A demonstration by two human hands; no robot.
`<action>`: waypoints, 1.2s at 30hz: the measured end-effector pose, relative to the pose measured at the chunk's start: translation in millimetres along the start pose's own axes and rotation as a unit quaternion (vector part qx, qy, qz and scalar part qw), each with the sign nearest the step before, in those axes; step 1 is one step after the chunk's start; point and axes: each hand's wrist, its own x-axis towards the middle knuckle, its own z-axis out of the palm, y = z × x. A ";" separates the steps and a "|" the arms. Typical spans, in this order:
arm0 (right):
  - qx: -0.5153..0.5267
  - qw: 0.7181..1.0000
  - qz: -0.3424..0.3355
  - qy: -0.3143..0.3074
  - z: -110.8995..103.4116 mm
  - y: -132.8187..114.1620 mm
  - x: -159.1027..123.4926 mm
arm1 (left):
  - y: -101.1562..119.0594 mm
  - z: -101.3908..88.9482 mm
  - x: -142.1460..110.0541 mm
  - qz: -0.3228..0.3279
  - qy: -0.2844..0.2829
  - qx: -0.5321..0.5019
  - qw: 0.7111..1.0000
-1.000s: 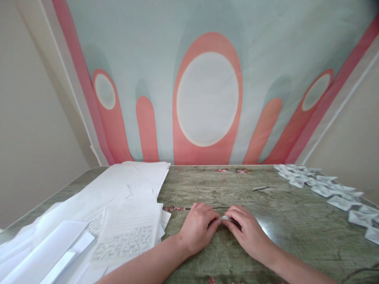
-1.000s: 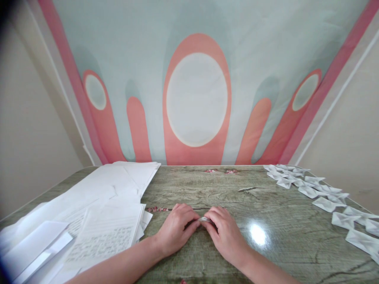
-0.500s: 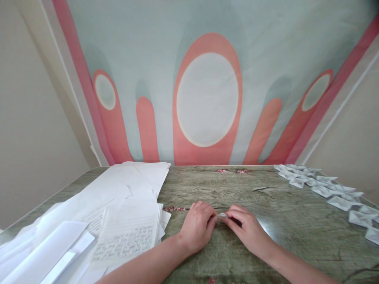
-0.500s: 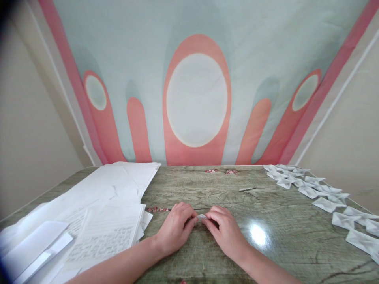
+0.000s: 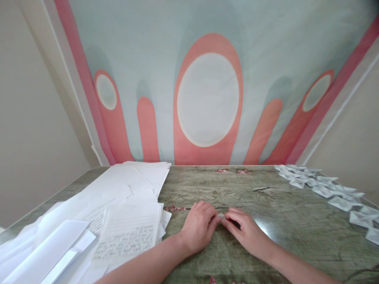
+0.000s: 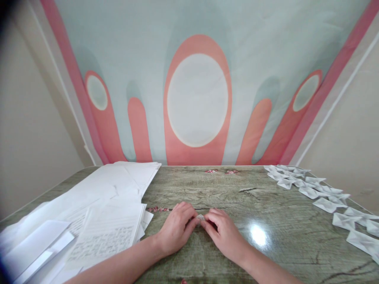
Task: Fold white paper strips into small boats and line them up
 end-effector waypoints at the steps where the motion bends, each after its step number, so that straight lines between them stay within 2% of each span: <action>1: 0.004 1.000 0.003 0.000 -0.2 0.6 0.2 | -0.4 0.9 -0.1 -0.005 0.007 -0.005 1.000; 5: 0.022 1.000 0.008 -0.007 -3.6 2.0 0.4 | -3.4 1.7 0.9 -0.017 0.005 -0.042 0.999; 11: 0.033 0.999 0.007 -0.031 -5.0 2.1 0.8 | -5.7 -0.9 3.7 -0.016 -0.045 -0.090 0.995; 18: 0.058 0.998 0.004 -0.003 -2.0 0.1 0.6 | -7.7 4.1 2.2 -0.049 -0.006 -0.070 0.996; 23: 0.105 0.994 -0.012 0.024 -4.3 -1.7 0.8 | -5.6 1.7 2.6 -0.029 -0.007 -0.066 0.997; 30: 0.069 0.994 -0.061 0.050 -8.2 -6.5 -2.2 | -4.1 0.2 1.5 0.000 -0.012 -0.080 0.997; 36: 0.024 0.995 -0.087 0.042 -9.0 -5.6 -2.6 | -1.2 -1.3 0.1 0.013 -0.010 -0.091 0.996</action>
